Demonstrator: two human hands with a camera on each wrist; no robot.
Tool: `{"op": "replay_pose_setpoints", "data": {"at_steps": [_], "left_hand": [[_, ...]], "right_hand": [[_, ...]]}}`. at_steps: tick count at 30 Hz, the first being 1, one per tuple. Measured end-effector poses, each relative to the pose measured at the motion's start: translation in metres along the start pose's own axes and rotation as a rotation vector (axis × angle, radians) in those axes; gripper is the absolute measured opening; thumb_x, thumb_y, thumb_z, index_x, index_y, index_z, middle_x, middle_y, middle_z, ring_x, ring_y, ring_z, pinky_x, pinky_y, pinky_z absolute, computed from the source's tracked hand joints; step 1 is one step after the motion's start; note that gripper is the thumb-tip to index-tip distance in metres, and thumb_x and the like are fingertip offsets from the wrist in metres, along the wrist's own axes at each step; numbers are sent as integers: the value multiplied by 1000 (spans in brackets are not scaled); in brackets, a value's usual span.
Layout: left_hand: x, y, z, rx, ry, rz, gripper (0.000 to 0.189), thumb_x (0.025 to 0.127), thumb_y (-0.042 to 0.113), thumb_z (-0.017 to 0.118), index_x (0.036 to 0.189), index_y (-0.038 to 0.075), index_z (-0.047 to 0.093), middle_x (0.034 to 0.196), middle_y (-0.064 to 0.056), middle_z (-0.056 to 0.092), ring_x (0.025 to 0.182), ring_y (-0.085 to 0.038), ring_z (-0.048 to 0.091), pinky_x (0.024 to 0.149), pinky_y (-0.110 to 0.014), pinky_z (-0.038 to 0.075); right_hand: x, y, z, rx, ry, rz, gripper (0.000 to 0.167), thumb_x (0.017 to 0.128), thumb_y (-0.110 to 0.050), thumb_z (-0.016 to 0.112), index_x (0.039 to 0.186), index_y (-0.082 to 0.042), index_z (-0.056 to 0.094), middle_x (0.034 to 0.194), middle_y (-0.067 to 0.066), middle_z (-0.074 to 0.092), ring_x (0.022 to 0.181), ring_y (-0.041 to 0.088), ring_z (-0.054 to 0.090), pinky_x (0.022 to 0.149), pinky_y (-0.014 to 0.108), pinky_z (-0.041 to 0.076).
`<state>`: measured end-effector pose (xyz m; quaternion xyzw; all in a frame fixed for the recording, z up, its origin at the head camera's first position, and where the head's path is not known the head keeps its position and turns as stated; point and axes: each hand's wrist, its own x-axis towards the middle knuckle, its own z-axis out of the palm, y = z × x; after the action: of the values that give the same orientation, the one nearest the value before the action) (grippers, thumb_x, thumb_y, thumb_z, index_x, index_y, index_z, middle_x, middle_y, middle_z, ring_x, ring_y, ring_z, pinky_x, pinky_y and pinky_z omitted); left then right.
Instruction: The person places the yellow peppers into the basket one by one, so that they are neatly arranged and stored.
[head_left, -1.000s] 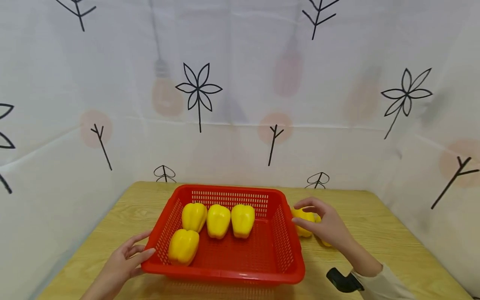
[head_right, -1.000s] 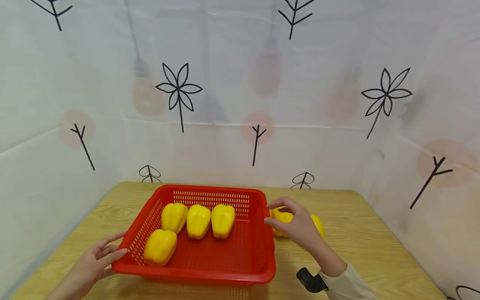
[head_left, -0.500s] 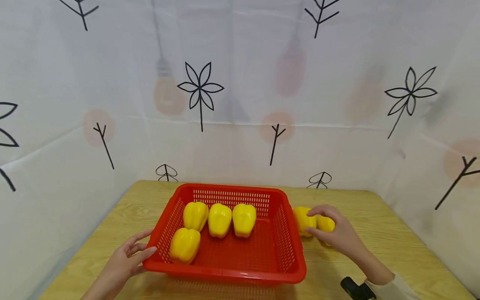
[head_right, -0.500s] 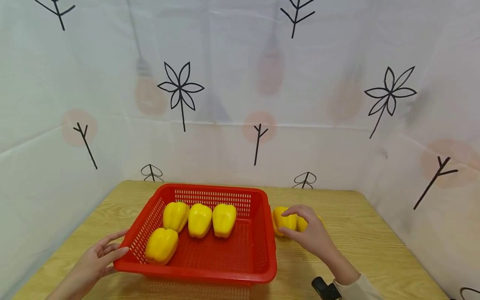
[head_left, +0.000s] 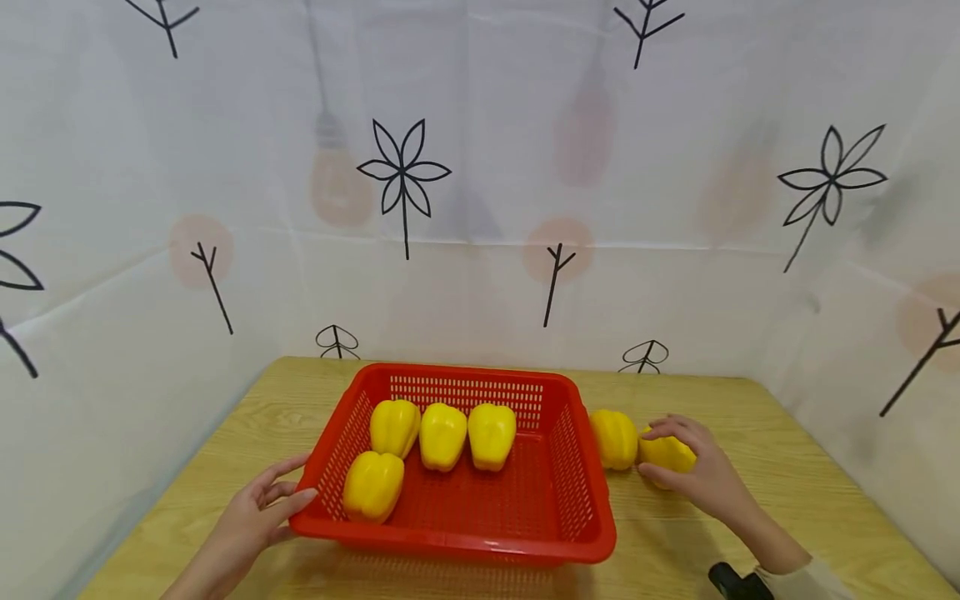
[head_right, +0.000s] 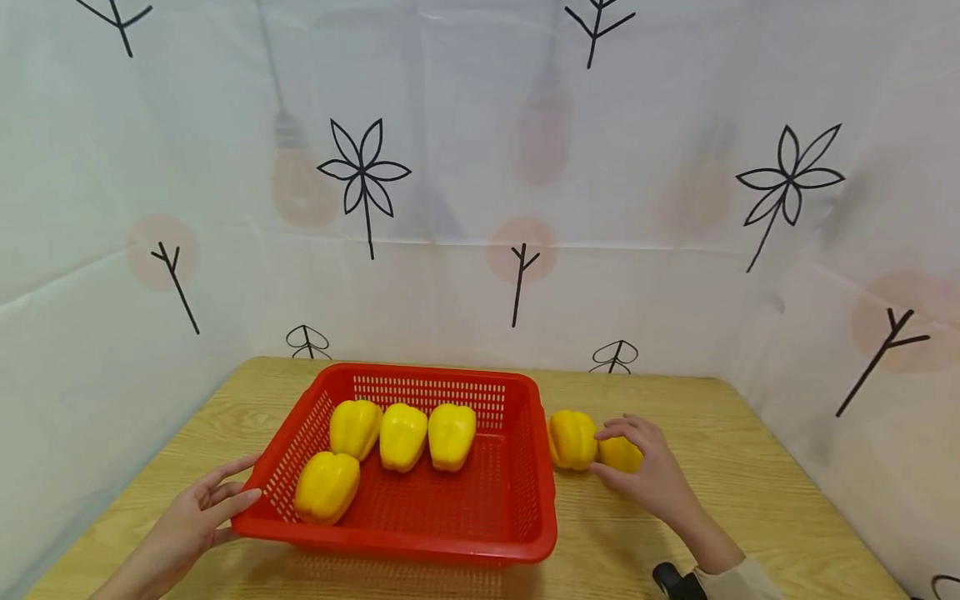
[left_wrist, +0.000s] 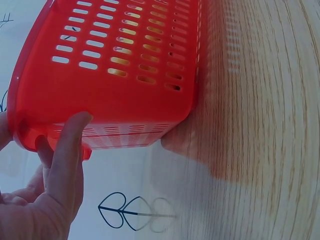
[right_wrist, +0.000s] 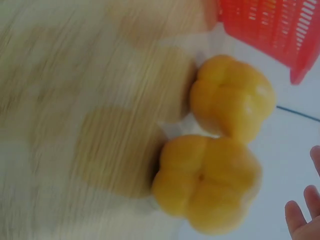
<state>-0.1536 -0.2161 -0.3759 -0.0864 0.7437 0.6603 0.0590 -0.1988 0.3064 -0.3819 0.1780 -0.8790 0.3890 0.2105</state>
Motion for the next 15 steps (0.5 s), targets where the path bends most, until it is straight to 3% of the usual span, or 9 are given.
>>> {"op": "replay_pose_setpoints", "data": {"at_steps": [4,11,15], "left_hand": [[0,0,0,2,-6,2,66,89,20,65,142,4,30,99,-14,56,87,-25,61,77,-41,54],[2,-2,0,5,-5,4,65,90,18,64,143,3,29,98,-13,56,85,-25,61,76,-41,54],[2,-3,0,5,2,0,65,89,18,64,142,4,30,99,-14,56,86,-25,61,76,-42,54]], "right_hand": [[0,13,-1,-13,12,-51,36,66,-3,82,96,-3,63,116,22,52,119,47,30,86,72,25],[2,40,-4,-35,-28,-90,42,63,-1,83,98,-4,61,119,26,49,118,50,27,85,74,22],[4,52,-8,-53,-62,-120,46,60,-2,84,100,-4,61,118,27,47,113,49,32,82,68,27]]}}
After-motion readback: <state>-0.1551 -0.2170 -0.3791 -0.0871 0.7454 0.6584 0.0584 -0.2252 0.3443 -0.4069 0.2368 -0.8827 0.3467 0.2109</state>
